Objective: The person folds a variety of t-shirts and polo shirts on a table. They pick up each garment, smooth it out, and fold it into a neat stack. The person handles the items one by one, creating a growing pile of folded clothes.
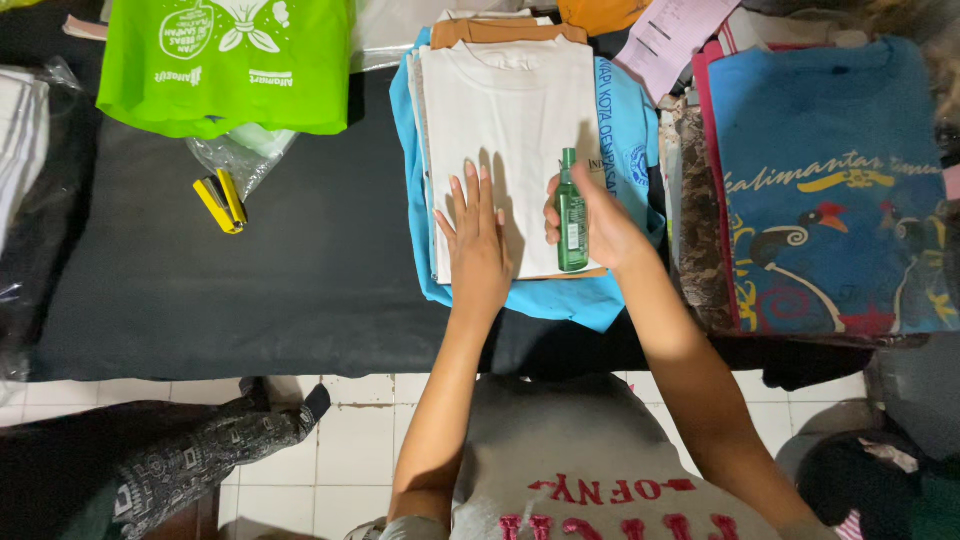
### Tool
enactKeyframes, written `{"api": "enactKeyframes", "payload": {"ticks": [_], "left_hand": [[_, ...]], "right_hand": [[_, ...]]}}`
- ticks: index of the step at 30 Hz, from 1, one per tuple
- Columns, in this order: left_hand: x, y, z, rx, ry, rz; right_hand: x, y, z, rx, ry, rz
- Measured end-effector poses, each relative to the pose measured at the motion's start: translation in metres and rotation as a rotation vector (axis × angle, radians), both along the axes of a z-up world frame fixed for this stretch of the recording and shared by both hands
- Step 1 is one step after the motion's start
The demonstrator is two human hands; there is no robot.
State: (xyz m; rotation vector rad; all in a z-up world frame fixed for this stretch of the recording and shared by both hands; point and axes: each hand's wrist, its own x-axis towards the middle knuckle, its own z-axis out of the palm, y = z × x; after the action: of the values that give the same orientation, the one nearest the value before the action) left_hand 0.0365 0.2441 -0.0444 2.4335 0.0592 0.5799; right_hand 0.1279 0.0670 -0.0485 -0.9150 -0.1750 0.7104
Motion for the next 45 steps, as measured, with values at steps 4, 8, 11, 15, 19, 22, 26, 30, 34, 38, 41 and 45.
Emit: {"api": "enactKeyframes", "payload": {"ticks": [4, 8, 11, 15, 19, 22, 26, 30, 34, 38, 41, 45], "left_hand": [[-0.003, -0.001, 0.0, -0.01, -0.011, -0.002], [0.002, -0.005, 0.002, 0.006, 0.016, 0.005], [0.008, -0.01, 0.004, -0.021, 0.022, -0.021], [0.013, -0.015, 0.004, -0.019, 0.006, -0.039], [0.014, -0.013, 0.003, -0.03, 0.019, -0.045], [0.012, -0.01, 0.003, -0.013, 0.041, -0.035], [0.005, -0.002, 0.001, -0.015, 0.048, -0.017], [-0.008, 0.007, 0.002, -0.028, 0.049, 0.012], [-0.025, 0.017, 0.009, -0.044, 0.085, 0.019], [-0.042, 0.023, 0.011, -0.059, 0.098, 0.031], [-0.048, 0.024, 0.009, -0.002, 0.082, 0.07], [-0.054, 0.021, 0.009, -0.174, -0.021, 0.125]], "right_hand": [[0.011, 0.007, 0.013, -0.19, 0.056, -0.094], [0.021, 0.021, 0.03, -1.139, -0.486, -0.429], [0.044, 0.033, 0.035, -1.512, -0.855, -0.499], [0.074, 0.046, 0.029, -1.474, -0.824, -0.489], [0.095, 0.046, 0.023, -1.421, -0.701, -0.47], [0.101, 0.036, 0.028, -1.447, -0.576, -0.426], [0.083, 0.02, 0.032, -1.384, -0.437, -0.256], [0.039, 0.028, 0.028, -1.308, -0.397, -0.163], [-0.011, 0.048, 0.023, -1.37, -0.668, -0.128], [-0.04, 0.057, 0.013, -1.453, -0.896, -0.191], [-0.044, 0.034, 0.014, -1.486, -0.753, -0.16], [-0.051, -0.002, 0.026, -1.523, -0.323, -0.117]]}}
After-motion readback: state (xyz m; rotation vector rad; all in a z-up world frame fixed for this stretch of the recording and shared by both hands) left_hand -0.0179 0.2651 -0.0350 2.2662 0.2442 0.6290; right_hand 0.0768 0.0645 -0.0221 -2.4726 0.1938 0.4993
